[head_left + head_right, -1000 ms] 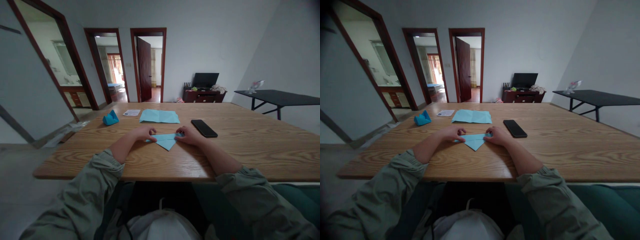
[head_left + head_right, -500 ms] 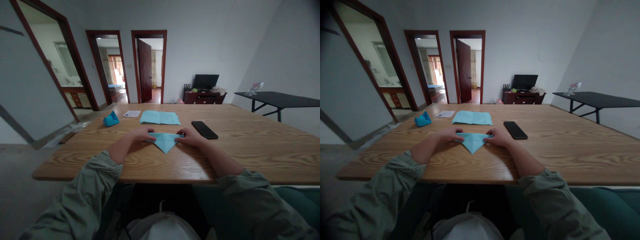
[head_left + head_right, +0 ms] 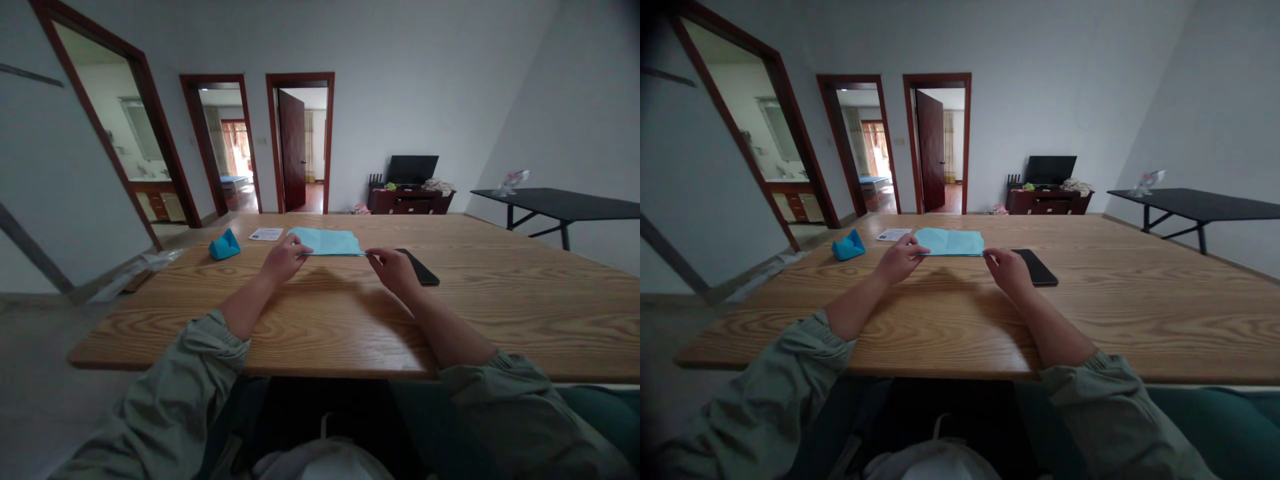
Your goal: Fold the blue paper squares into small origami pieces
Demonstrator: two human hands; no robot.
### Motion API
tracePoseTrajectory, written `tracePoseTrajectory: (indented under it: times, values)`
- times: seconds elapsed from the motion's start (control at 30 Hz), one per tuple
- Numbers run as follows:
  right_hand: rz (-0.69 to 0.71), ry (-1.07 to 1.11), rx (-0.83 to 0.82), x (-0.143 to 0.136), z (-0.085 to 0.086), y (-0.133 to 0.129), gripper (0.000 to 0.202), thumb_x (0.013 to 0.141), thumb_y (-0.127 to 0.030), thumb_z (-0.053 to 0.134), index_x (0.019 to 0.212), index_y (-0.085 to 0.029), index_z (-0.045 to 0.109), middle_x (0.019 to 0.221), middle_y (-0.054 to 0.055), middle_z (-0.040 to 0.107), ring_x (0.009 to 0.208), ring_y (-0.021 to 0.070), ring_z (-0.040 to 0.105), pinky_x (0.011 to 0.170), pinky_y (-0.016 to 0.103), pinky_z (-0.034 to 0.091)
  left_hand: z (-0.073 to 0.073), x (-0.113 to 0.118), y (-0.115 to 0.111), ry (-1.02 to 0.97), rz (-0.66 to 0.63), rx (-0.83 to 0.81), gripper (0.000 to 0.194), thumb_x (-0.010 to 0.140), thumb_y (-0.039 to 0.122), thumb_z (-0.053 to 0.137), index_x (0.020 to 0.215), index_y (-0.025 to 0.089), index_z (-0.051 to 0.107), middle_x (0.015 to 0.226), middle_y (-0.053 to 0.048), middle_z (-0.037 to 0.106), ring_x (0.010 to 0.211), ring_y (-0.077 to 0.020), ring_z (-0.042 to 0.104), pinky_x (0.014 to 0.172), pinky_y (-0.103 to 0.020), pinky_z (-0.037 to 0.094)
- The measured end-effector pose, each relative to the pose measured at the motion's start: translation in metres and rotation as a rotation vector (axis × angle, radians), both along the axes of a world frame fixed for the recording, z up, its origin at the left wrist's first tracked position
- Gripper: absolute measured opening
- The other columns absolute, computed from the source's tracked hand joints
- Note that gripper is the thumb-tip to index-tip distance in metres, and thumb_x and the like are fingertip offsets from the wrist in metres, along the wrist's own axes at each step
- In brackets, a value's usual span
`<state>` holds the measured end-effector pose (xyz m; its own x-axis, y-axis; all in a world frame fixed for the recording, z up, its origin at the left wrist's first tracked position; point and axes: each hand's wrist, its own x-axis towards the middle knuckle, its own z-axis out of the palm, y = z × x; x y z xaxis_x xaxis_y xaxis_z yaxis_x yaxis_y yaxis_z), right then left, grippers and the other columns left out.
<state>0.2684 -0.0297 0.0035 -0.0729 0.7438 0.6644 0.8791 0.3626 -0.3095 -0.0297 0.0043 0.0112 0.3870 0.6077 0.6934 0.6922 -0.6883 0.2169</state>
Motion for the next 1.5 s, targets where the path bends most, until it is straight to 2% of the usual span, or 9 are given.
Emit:
tracePoseTrajectory:
  times: [0.2, 0.37, 0.53, 0.7, 0.9, 1.17, 1.37, 1.5]
  values:
    - [-0.035, 0.046, -0.097, -0.001, -0.008, 0.003, 0.033, 0.088, -0.043, 0.047, 0.101, -0.024, 0.07, 0.069, 0.004, 0.068, 0.059, 0.0162, 0.061, 0.058, 0.024, 0.04, -0.003, 0.003, 0.0, 0.117, 0.175, -0.061, 0.026, 0.09, 0.032, 0.052, 0.109, 0.028, 0.068, 0.092, -0.005, 0.059, 0.083, -0.0162, 0.057, 0.076, -0.027, 0.044]
    - [0.076, 0.266, -0.239, -0.002, -0.012, 0.007, 0.034, 0.09, -0.043, 0.041, 0.107, -0.023, 0.062, 0.065, 0.001, 0.068, 0.049, 0.0125, 0.06, 0.05, 0.021, 0.043, 0.003, 0.005, -0.005, 0.162, 0.279, -0.138, 0.035, 0.094, 0.041, 0.042, 0.123, 0.034, 0.059, 0.103, -0.005, 0.067, 0.093, -0.0201, 0.06, 0.078, -0.029, 0.043]
    - [0.118, 0.333, -0.23, -0.002, -0.014, 0.011, 0.024, 0.087, -0.039, 0.048, 0.096, -0.021, 0.061, 0.083, 0.003, 0.071, 0.053, 0.0115, 0.064, 0.054, 0.021, 0.046, 0.001, 0.004, -0.003, 0.166, 0.193, -0.222, 0.033, 0.093, 0.039, 0.044, 0.116, 0.028, 0.065, 0.109, -0.005, 0.068, 0.097, -0.0191, 0.061, 0.081, -0.027, 0.044]
    - [0.101, 0.277, -0.196, 0.001, -0.016, 0.015, 0.024, 0.082, -0.039, 0.054, 0.095, -0.021, 0.063, 0.086, 0.003, 0.07, 0.057, 0.0131, 0.064, 0.059, 0.023, 0.047, -0.001, 0.002, 0.001, 0.163, 0.128, -0.223, 0.029, 0.089, 0.037, 0.051, 0.105, 0.024, 0.071, 0.102, -0.005, 0.07, 0.089, -0.0182, 0.063, 0.079, -0.026, 0.045]
    - [0.06, 0.205, -0.227, 0.004, -0.016, 0.016, 0.027, 0.08, -0.041, 0.056, 0.091, -0.02, 0.069, 0.063, 0.002, 0.066, 0.057, 0.0161, 0.062, 0.057, 0.024, 0.044, -0.001, 0.001, 0.002, 0.151, 0.121, -0.213, 0.026, 0.088, 0.034, 0.053, 0.104, 0.024, 0.072, 0.1, -0.005, 0.071, 0.087, -0.0178, 0.064, 0.079, -0.026, 0.046]
    - [0.111, 0.142, -0.211, 0.003, -0.014, 0.013, 0.024, 0.077, -0.039, 0.058, 0.088, -0.021, 0.07, 0.06, 0.001, 0.064, 0.055, 0.0146, 0.058, 0.053, 0.023, 0.039, -0.003, 0.002, 0.0, 0.183, 0.064, -0.209, 0.03, 0.088, 0.031, 0.053, 0.115, 0.028, 0.066, 0.099, -0.004, 0.072, 0.083, -0.0162, 0.064, 0.078, -0.024, 0.046]
    - [0.177, 0.087, -0.193, 0.0, -0.013, 0.01, 0.035, 0.085, -0.043, 0.05, 0.1, -0.021, 0.072, 0.07, 0.004, 0.069, 0.059, 0.0161, 0.059, 0.058, 0.025, 0.042, 0.0, 0.003, -0.003, 0.21, 0.105, -0.2, 0.037, 0.089, 0.03, 0.05, 0.126, 0.03, 0.058, 0.104, -0.004, 0.07, 0.085, -0.0172, 0.065, 0.077, -0.025, 0.046]
    - [0.111, -0.02, -0.212, 0.0, -0.013, 0.009, 0.038, 0.088, -0.036, 0.048, 0.12, -0.024, 0.064, 0.087, 0.007, 0.072, 0.069, 0.0181, 0.063, 0.066, 0.026, 0.045, 0.004, 0.004, -0.006, 0.332, 0.126, -0.247, 0.033, 0.089, 0.03, 0.047, 0.118, 0.032, 0.064, 0.102, -0.004, 0.071, 0.088, -0.0189, 0.064, 0.077, -0.025, 0.045]
